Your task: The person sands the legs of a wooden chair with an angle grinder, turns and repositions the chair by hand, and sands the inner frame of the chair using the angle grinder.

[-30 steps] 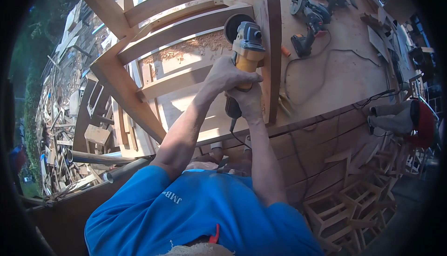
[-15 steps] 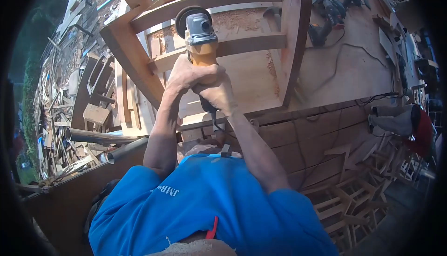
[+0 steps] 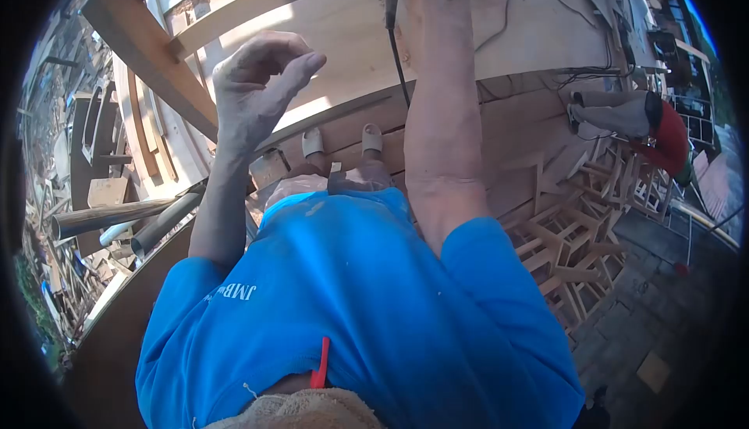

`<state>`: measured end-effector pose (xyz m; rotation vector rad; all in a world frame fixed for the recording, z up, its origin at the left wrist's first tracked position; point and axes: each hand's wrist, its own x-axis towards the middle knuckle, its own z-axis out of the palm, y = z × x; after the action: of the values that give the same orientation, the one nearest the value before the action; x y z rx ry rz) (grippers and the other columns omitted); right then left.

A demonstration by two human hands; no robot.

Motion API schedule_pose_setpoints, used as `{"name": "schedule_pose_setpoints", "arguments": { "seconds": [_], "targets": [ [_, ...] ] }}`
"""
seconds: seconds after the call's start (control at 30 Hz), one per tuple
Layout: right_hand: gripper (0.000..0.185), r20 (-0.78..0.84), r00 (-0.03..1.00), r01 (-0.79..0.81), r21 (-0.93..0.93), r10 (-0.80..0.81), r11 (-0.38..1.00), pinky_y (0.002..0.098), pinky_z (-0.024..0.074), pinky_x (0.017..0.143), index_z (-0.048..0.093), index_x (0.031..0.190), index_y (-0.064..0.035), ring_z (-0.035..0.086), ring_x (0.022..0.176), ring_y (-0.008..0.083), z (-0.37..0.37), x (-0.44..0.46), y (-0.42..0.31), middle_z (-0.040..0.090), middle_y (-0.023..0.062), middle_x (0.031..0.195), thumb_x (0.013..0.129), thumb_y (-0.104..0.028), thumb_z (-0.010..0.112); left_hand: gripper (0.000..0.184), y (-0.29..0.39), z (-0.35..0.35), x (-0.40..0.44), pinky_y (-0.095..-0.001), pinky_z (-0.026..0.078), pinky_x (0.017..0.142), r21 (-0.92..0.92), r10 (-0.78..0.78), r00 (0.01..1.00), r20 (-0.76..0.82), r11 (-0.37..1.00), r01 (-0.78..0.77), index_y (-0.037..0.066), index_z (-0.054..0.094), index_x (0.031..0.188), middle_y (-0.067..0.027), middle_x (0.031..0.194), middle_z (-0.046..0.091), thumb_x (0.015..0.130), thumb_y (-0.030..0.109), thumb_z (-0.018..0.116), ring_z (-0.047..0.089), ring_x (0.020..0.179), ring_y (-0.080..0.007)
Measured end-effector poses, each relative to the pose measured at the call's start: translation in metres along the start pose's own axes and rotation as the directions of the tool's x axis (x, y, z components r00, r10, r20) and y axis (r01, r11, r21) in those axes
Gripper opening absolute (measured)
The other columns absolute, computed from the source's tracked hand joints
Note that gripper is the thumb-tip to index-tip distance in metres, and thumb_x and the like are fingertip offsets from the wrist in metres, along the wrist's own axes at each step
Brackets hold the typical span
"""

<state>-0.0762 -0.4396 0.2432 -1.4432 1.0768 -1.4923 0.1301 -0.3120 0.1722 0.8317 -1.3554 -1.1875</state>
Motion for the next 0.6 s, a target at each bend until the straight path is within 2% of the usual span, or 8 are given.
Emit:
{"name": "schedule_pose_setpoints", "arguments": {
  "seconds": [0.07,0.1,0.13,0.2,0.23,0.33,0.4,0.6],
  "targets": [
    [0.034,-0.078,0.997,-0.011,-0.064,0.006,0.998,0.0264,0.0537,0.06,0.068,0.108,-0.0043,0.065,0.065,0.0115,-0.02,-0.01,-0.001,0.068,0.0001,0.082,0.079,-0.012,0.084,0.017,-0.014,0.027,-0.027,-0.0232,0.049,0.059,0.052,0.035,0.977,0.209,0.998,-0.047,0.007,0.077,0.101,-0.0001,0.083,0.073,0.085,0.01,0.084,0.061,0.064,-0.0054],
    [0.034,-0.116,0.993,-0.018,-0.091,0.007,0.996,0.0264,0.0538,0.06,0.068,0.109,-0.0042,0.065,0.065,0.0113,-0.029,-0.014,-0.001,0.068,-0.0001,0.081,0.08,-0.011,0.083,0.02,-0.002,0.036,-0.036,-0.0265,0.051,0.061,0.079,-0.103,0.931,0.35,0.994,0.08,0.008,0.078,0.102,-0.0026,0.086,0.074,0.084,0.011,0.085,0.063,0.067,-0.0095],
    [0.033,-0.114,0.993,-0.021,-0.032,0.017,0.999,0.0262,0.054,0.06,0.067,0.109,-0.0045,0.065,0.065,0.0114,-0.038,-0.016,0.002,0.067,-0.0001,0.081,0.08,-0.011,0.082,0.023,-0.008,0.05,-0.041,-0.0304,0.055,0.066,0.021,0.021,0.893,0.45,0.999,-0.034,0.008,0.077,0.105,-0.0061,0.091,0.075,0.084,0.013,0.084,0.069,0.076,-0.0158],
    [0.032,-0.112,0.993,-0.029,0.093,0.039,0.995,0.0257,0.0543,0.061,0.067,0.109,-0.0053,0.065,0.065,0.0114,-0.055,-0.023,0.013,0.067,-0.0002,0.08,0.081,-0.009,0.081,0.024,-0.006,0.072,-0.052,-0.032,0.056,0.068,-0.063,0.062,0.843,0.535,0.997,-0.034,0.008,0.077,0.108,-0.0078,0.094,0.075,0.086,0.014,0.083,0.071,0.08,-0.0203],
    [0.031,-0.125,0.991,-0.032,0.07,0.041,0.997,0.0255,0.0543,0.06,0.066,0.108,-0.0056,0.065,0.065,0.0115,-0.061,-0.028,0.014,0.066,-0.0002,0.08,0.081,-0.009,0.08,0.024,-0.005,0.081,-0.056,-0.0329,0.057,0.07,-0.102,0.083,0.815,0.573,0.994,-0.03,0.007,0.076,0.109,-0.0087,0.096,0.075,0.086,0.015,0.082,0.072,0.083,-0.0225],
    [0.03,-0.161,0.987,-0.01,0.038,0.016,0.999,0.0251,0.0544,0.06,0.066,0.107,-0.0063,0.066,0.065,0.0117,-0.075,-0.039,0.013,0.066,-0.0002,0.079,0.081,-0.007,0.08,0.028,-0.01,0.101,-0.062,-0.03,0.05,0.059,-0.174,0.187,0.799,0.571,0.979,-0.105,0.01,0.079,0.11,-0.004,0.078,0.07,0.084,0.011,0.085,0.062,0.063,-0.0147],
    [0.03,-0.182,0.983,0.045,0.065,-0.033,0.997,0.0248,0.0545,0.06,0.065,0.106,-0.0066,0.066,0.065,0.0118,-0.073,-0.046,0.006,0.066,0.0001,0.079,0.08,-0.007,0.08,0.028,-0.011,0.105,-0.064,-0.0319,0.051,0.06,-0.179,0.197,0.763,0.615,0.978,-0.107,0.01,0.078,0.111,-0.0043,0.079,0.07,0.084,0.01,0.084,0.063,0.064,-0.0164],
    [0.032,-0.241,0.966,-0.093,0.014,0.094,0.996,0.0249,0.0551,0.063,0.068,0.107,-0.0028,0.066,0.068,0.0113,-0.097,-0.059,0.017,0.068,0.0011,0.084,0.079,-0.011,0.083,0.019,-0.021,0.108,-0.07,-0.0349,0.053,0.062,-0.194,0.349,0.677,0.648,0.935,-0.295,0.006,0.074,0.106,-0.0064,0.085,0.07,0.088,0.008,0.078,0.068,0.069,-0.02]
  ]
}}
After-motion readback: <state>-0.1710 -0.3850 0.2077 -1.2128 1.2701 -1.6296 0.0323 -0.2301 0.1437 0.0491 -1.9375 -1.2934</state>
